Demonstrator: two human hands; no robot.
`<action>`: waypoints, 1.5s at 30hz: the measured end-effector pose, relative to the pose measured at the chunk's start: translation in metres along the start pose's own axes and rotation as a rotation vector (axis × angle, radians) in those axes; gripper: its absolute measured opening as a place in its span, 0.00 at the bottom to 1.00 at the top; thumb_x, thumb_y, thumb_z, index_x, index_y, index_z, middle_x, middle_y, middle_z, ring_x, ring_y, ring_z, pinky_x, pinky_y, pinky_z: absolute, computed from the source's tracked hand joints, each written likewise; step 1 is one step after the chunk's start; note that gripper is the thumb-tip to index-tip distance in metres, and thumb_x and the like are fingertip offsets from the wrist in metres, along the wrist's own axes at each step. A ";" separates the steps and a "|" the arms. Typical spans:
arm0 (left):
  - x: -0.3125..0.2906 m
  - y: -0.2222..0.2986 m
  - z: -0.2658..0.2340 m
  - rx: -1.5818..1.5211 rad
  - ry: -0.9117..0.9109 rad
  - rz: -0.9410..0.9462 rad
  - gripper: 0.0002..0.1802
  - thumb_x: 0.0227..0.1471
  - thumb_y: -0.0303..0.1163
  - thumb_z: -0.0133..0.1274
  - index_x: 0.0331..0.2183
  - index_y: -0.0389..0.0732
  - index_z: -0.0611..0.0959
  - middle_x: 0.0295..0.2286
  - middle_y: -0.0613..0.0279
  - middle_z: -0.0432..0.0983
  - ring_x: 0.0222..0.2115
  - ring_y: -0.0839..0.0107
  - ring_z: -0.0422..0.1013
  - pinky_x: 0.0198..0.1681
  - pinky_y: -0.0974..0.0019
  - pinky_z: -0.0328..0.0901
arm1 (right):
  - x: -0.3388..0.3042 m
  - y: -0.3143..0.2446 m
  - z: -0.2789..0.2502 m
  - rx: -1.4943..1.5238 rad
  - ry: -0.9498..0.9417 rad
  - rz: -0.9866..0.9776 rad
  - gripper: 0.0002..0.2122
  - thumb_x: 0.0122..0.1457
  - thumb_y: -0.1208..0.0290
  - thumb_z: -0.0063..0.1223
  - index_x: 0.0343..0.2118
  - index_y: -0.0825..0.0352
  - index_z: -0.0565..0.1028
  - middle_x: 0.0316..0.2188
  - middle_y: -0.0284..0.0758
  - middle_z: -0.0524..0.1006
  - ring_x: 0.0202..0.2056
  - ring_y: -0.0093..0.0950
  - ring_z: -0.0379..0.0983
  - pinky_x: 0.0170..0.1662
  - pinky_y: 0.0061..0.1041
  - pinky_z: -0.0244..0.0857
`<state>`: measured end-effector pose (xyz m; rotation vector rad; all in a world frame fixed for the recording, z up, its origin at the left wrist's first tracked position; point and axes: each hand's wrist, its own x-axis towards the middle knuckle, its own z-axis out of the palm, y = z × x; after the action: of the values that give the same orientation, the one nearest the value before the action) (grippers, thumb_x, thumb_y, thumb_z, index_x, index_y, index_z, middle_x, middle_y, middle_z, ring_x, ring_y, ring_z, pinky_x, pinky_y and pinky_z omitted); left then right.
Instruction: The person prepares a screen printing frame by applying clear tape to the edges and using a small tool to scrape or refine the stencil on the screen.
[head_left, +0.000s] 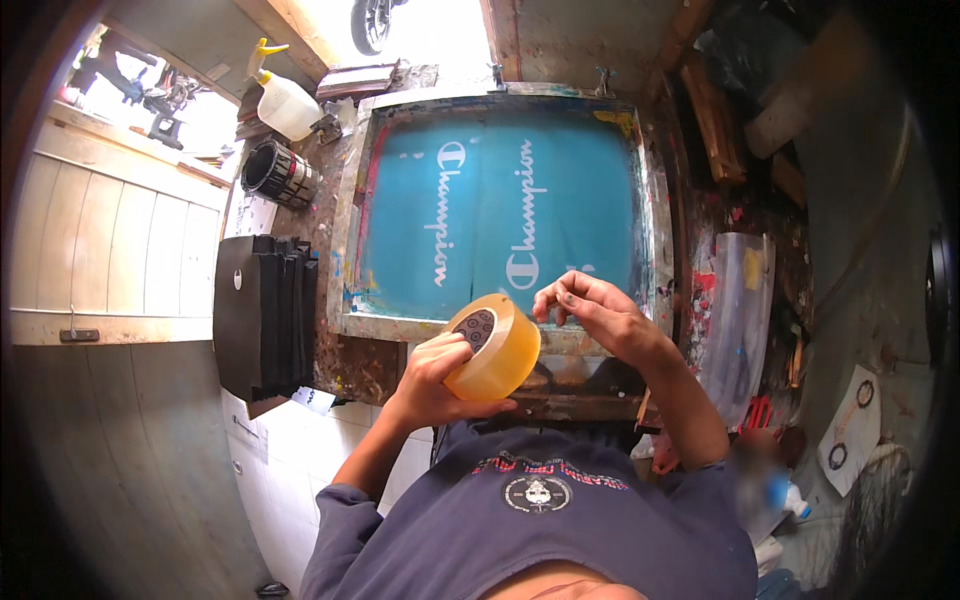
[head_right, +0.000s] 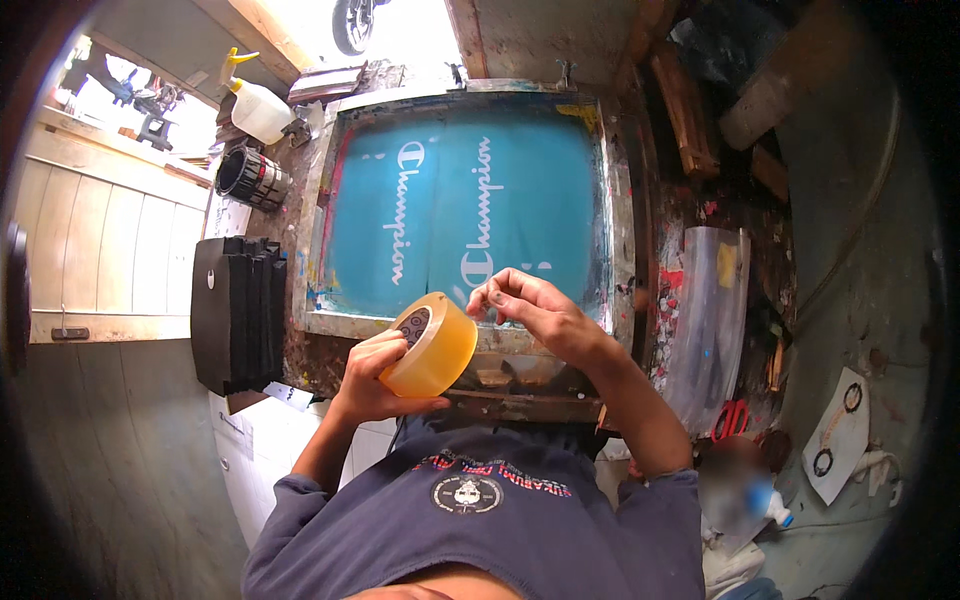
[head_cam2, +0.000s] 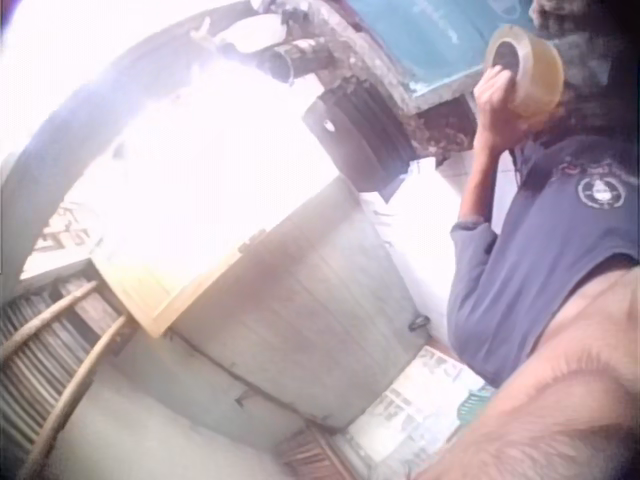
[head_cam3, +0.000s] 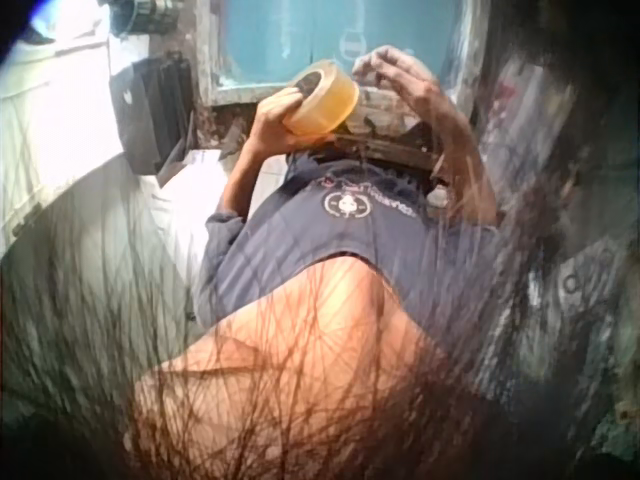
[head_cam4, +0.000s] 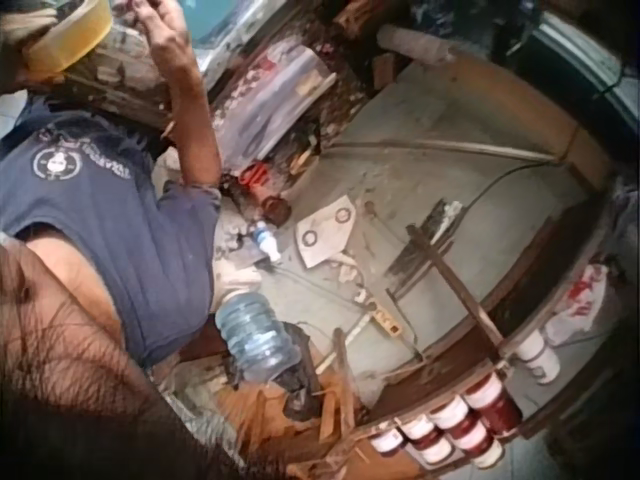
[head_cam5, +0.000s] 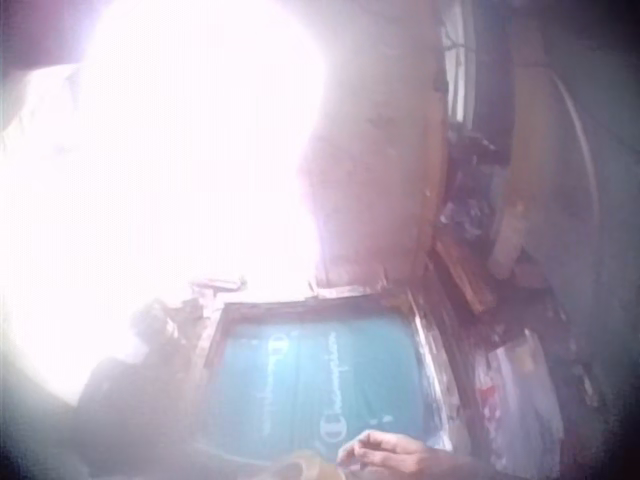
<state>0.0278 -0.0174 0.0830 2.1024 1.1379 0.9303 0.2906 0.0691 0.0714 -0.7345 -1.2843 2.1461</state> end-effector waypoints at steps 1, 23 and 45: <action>0.001 0.002 -0.001 0.004 0.004 -0.028 0.31 0.29 0.42 0.78 0.20 0.39 0.70 0.18 0.61 0.65 0.19 0.64 0.65 0.25 0.63 0.61 | 0.003 0.002 0.002 0.104 -0.006 0.001 0.06 0.64 0.74 0.54 0.38 0.65 0.67 0.42 0.31 0.73 0.49 0.20 0.67 0.53 0.24 0.62; 0.034 0.003 -0.070 -0.046 -0.215 -0.839 0.30 0.52 0.53 0.61 0.30 0.29 0.83 0.21 0.50 0.79 0.21 0.69 0.77 0.26 0.63 0.70 | 0.055 -0.070 -0.113 -0.393 0.252 -0.064 0.10 0.59 0.68 0.62 0.35 0.72 0.83 0.26 0.33 0.81 0.29 0.19 0.75 0.37 0.20 0.70; -0.040 0.178 -0.194 1.063 -0.053 0.414 0.22 0.58 0.63 0.48 0.50 0.68 0.75 0.32 0.66 0.73 0.29 0.76 0.75 0.38 0.65 0.70 | -0.199 -0.085 -0.011 -0.508 0.297 -1.156 0.10 0.43 0.72 0.77 0.26 0.61 0.82 0.25 0.28 0.80 0.27 0.18 0.75 0.28 0.15 0.61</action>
<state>-0.0576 -0.1077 0.3185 3.2766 1.3593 0.4186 0.4540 -0.0244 0.1795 -0.3039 -1.5431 0.7767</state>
